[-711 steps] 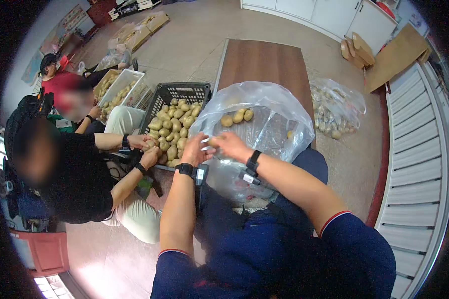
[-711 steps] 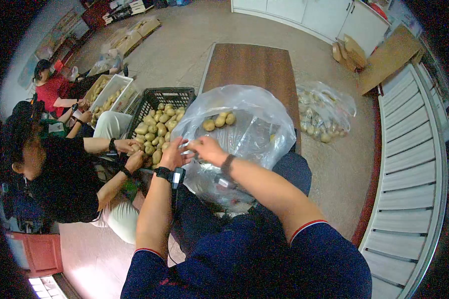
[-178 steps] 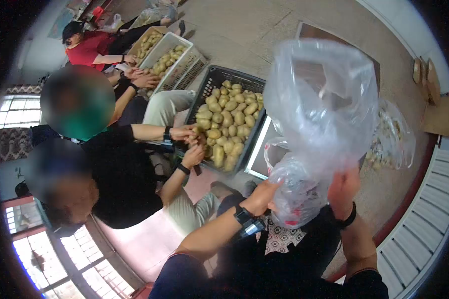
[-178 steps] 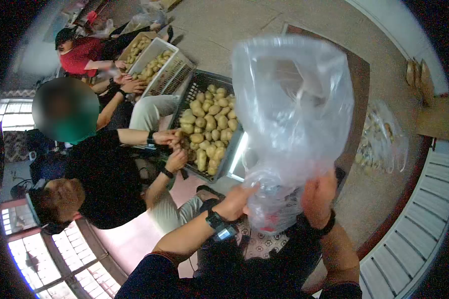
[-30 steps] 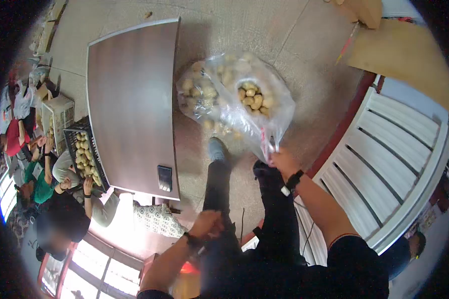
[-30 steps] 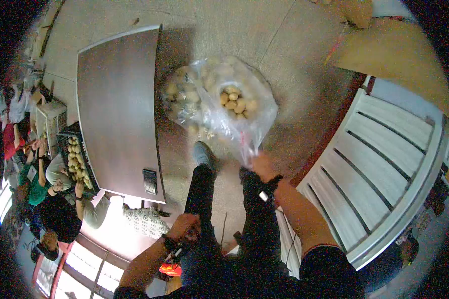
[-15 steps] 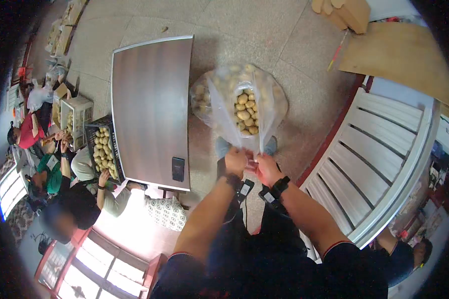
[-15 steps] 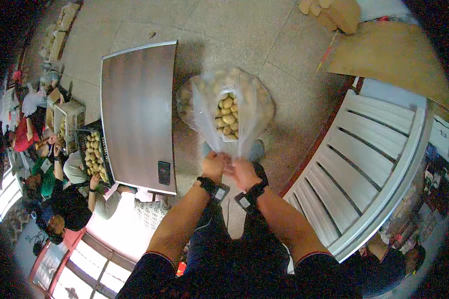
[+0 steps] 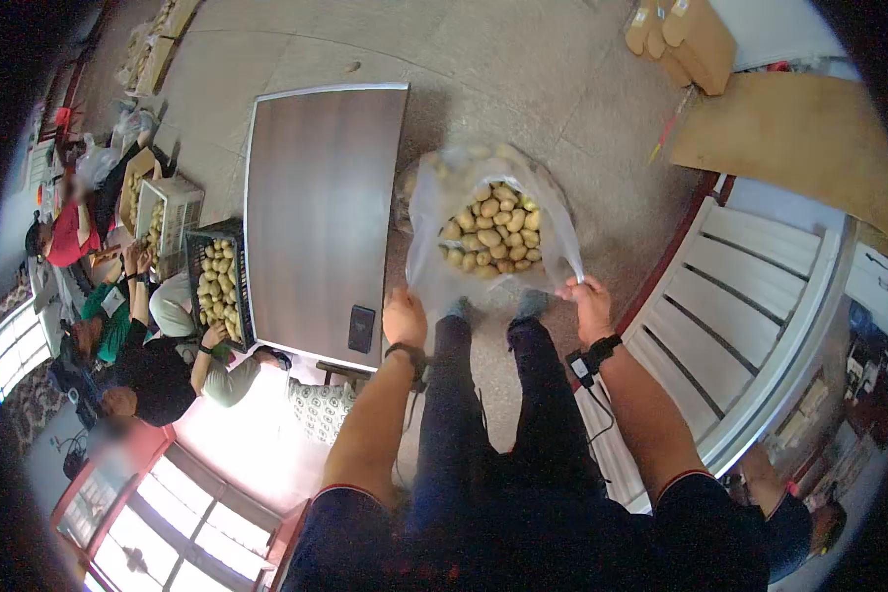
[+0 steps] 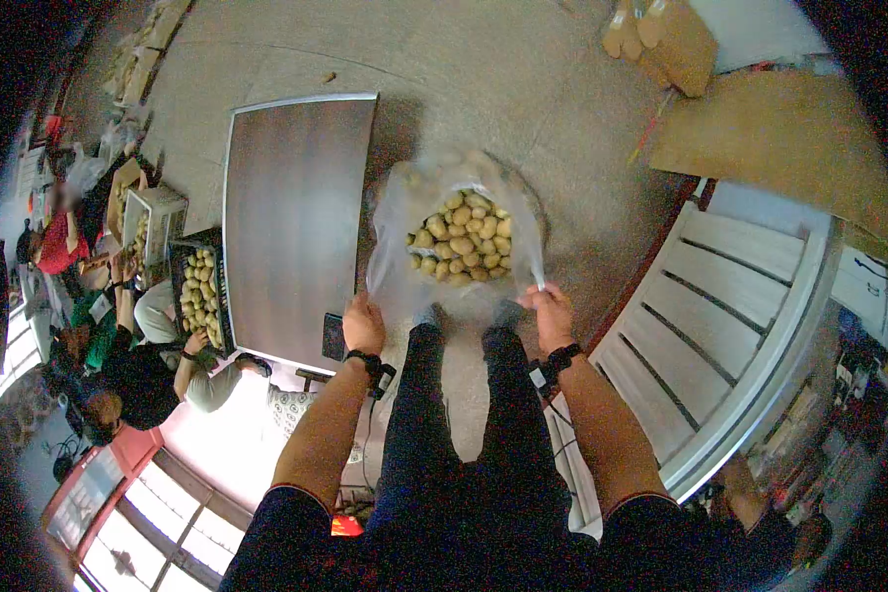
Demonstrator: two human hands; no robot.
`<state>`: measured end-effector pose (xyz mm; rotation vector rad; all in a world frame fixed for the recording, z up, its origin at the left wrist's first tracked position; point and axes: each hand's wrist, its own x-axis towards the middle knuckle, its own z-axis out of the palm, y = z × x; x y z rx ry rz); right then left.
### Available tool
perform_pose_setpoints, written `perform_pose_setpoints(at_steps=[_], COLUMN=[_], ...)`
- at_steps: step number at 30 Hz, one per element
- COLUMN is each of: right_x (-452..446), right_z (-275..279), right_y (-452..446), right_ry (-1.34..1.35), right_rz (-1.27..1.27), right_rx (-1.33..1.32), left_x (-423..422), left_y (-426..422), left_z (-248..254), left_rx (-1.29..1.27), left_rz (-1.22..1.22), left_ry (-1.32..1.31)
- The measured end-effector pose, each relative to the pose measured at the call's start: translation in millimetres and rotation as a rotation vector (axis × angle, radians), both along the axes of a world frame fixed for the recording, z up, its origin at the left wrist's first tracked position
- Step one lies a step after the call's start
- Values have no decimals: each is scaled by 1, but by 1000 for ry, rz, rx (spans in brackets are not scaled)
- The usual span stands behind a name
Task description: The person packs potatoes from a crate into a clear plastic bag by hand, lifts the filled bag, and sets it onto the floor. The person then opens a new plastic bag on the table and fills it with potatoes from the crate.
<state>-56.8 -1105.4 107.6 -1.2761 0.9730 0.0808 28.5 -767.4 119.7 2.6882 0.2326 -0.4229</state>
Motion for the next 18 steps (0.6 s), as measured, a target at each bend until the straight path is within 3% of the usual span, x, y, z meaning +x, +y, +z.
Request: perform_pose_setpoints(at_steps=[1,3,5,7,9,13,16,18], right_x=[4,12,7,-4,-20,-48,-62,-83], right_z=[11,42,56,64,74,94,116,101], right_y=[-1,6,14,21,23,3,-10,-27], right_ry=[50,76,100,148,155,175,168,144], right_rz=[-8,24,58,138,199,274,288,403], right_rx=[134,169,208,82,33,-84,-149,-272], left_x=[5,19,14,15,21,29,32,43], left_y=[-2,-7,-1,0,-6,-3,11,25], left_z=[10,39,43,53,70,91,82,67], left_rx=[0,-33,-22,-10,46,109,42,-14], left_rz=[7,30,-26,-85,50,81,86,-109], left_ry=[-5,170,183,191,247,185,-9,-393])
